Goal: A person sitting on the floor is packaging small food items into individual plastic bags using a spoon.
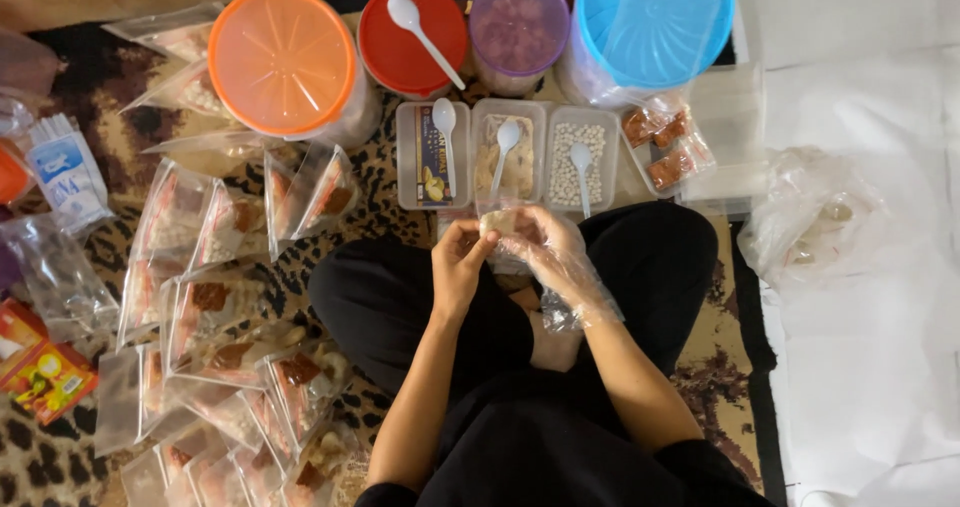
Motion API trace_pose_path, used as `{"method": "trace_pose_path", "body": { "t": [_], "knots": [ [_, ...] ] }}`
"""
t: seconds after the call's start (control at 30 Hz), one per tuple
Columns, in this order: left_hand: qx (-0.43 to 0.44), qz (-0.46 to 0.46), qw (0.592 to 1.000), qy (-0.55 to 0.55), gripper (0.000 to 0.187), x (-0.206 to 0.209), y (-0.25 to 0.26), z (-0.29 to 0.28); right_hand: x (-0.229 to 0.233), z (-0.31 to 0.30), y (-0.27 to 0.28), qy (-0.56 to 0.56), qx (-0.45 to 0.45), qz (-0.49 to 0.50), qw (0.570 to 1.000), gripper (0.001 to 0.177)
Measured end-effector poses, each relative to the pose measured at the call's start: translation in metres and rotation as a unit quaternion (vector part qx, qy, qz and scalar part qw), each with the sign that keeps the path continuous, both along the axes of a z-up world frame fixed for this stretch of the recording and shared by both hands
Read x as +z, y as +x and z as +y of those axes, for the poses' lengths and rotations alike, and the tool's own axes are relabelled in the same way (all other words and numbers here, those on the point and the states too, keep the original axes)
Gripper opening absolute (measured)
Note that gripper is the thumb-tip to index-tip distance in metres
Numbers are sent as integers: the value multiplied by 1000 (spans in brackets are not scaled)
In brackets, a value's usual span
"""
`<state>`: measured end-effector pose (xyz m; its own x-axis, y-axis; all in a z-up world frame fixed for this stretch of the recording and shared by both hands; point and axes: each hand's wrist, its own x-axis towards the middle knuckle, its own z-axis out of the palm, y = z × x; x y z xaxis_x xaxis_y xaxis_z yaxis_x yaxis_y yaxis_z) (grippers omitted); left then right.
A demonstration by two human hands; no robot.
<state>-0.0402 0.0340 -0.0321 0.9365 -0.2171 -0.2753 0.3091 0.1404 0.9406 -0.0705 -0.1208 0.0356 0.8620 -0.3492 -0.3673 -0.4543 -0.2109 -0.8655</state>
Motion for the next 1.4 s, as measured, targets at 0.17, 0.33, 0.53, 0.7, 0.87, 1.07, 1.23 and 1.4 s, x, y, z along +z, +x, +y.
{"method": "trace_pose_path", "body": {
  "t": [0.17, 0.33, 0.53, 0.7, 0.87, 1.07, 1.23, 1.4],
  "knots": [
    [-3, 5, 999, -31, 20, 8, -1, -4, -21, -3, -9, 92, -44, -99, 990, 47],
    [-15, 16, 998, -55, 21, 1, -1, -6, -30, -5, -12, 37, -26, -79, 996, 42],
    [-28, 24, 998, -57, 24, 11, 1, -8, -25, -6, -8, 97, -43, -70, 992, 39],
    [-45, 29, 997, -54, 26, -11, -6, -4, -42, -19, -11, 58, 14, -137, 989, 34],
    [-17, 37, 998, -37, 26, -18, -7, 5, -14, -64, 17, -130, -52, -230, 963, 20],
    [52, 50, 996, -51, 26, -33, -3, 26, -21, -177, 67, -148, -286, -239, 916, 46],
    [169, 104, 964, -176, 18, -56, 6, 31, -58, -211, 77, -47, -302, -161, 938, 41],
    [186, 108, 963, -160, 16, -49, 8, 23, -52, -208, 78, 74, -288, -143, 944, 39]
  ]
}}
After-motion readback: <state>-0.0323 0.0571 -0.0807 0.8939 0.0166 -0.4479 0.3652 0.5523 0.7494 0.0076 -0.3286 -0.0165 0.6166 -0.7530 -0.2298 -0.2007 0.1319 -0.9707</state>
